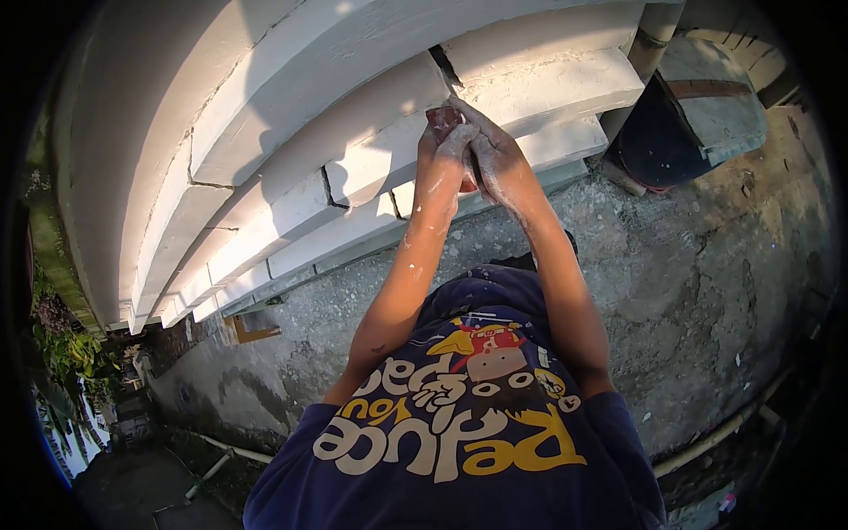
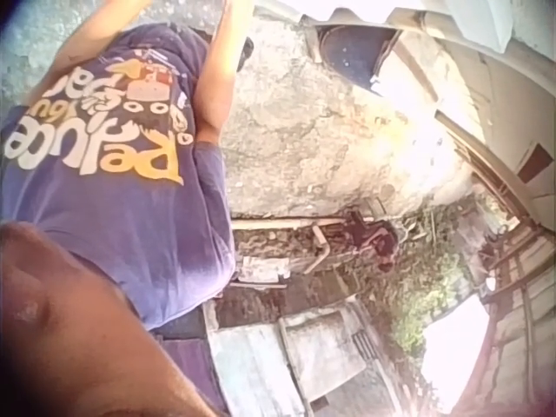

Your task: Patching a gap in a wall using putty and a putty knife.

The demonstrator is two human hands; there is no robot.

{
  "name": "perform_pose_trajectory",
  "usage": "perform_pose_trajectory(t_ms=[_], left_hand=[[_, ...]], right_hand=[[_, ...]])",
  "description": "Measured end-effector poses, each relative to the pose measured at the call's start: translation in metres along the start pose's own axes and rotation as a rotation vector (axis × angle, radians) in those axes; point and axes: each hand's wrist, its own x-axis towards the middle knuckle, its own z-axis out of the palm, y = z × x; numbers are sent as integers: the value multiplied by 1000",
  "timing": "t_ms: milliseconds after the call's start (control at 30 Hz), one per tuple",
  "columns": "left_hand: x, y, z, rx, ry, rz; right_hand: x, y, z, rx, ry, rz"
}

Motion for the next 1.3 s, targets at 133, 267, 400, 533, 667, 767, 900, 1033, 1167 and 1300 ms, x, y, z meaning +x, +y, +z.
perform_pose_trajectory(t_ms=[133, 267, 400, 533, 667, 767, 900, 1033, 1167, 1300], left_hand=[[-14, 3, -16, 37, -35, 8], [-10, 4, -21, -61, 13, 148], [-6, 13, -17, -24, -70, 182], [11, 14, -15, 76, -81, 317], [28, 5, -21, 85, -121, 408], [27, -5, -23, 221, -74, 357], [25, -29, -30, 177, -52, 188], [22, -14, -26, 59, -74, 234], [25, -4, -21, 15, -92, 250], [33, -30, -37, 213, -32, 111]], right_hand=[[-21, 4, 0, -459, 201, -105], [-20, 13, -6, -901, 321, -508], [-4, 10, -1, -1026, 358, -662], [11, 5, 16, -970, 364, -597], [16, 14, 21, -1021, 367, -531], [16, 22, 19, -1007, 350, -450], [15, 38, 9, -1037, 290, -403], [6, 17, 21, -1001, 379, -483], [15, 21, 18, -1075, 446, -522], [21, 51, 3, -1120, 286, -372]])
